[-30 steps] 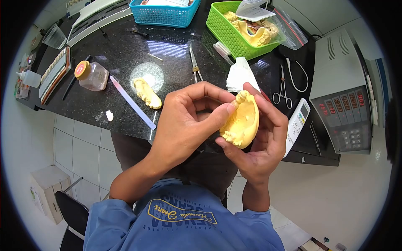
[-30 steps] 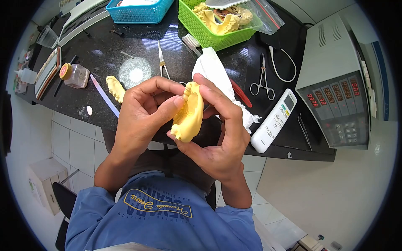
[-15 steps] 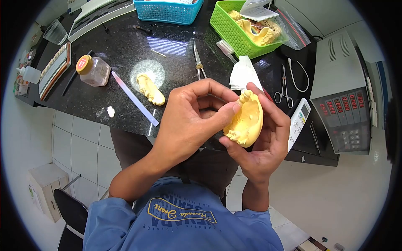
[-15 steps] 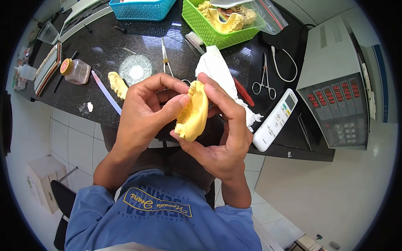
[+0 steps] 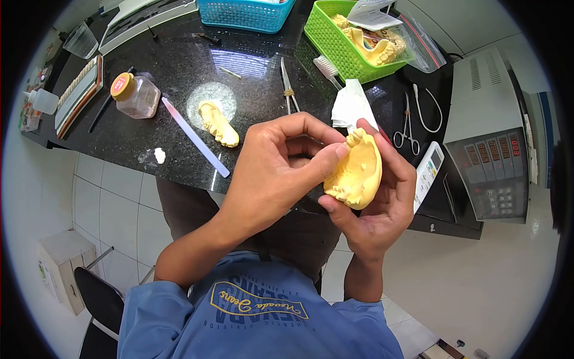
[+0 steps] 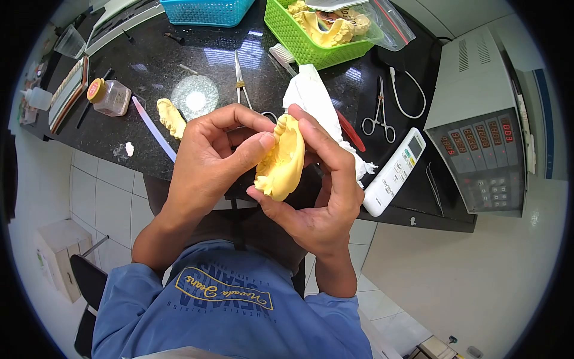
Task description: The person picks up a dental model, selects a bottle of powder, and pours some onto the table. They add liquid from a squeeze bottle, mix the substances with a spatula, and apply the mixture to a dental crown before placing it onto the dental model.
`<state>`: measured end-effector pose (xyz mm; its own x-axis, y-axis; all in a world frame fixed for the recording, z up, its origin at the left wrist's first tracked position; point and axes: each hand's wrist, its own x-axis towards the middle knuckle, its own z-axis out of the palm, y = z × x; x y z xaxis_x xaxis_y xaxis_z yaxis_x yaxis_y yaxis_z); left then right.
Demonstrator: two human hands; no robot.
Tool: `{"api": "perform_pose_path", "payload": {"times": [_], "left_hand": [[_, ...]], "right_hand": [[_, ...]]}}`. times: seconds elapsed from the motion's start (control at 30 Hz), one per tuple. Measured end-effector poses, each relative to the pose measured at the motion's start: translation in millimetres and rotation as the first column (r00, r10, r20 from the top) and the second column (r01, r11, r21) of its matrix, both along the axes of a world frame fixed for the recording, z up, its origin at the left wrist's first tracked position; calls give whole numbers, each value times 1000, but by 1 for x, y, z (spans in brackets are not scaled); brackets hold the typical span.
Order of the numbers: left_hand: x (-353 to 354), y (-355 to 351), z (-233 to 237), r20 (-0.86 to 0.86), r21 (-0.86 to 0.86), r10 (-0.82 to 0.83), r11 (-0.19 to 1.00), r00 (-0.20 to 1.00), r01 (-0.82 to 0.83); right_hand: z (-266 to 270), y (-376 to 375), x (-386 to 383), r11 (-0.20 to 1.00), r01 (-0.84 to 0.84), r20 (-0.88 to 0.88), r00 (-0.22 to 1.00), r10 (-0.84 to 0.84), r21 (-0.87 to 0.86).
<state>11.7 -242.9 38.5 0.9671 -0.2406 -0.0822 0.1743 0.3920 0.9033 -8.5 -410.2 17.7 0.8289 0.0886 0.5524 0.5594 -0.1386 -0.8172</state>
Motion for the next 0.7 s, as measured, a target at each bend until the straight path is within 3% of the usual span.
{"api": "perform_pose_path", "payload": {"times": [0.7], "left_hand": [[2, 1, -2, 50, 42, -11, 999, 999, 9]], "right_hand": [[-1, 1, 0, 1000, -11, 6, 1000, 11, 2]]}}
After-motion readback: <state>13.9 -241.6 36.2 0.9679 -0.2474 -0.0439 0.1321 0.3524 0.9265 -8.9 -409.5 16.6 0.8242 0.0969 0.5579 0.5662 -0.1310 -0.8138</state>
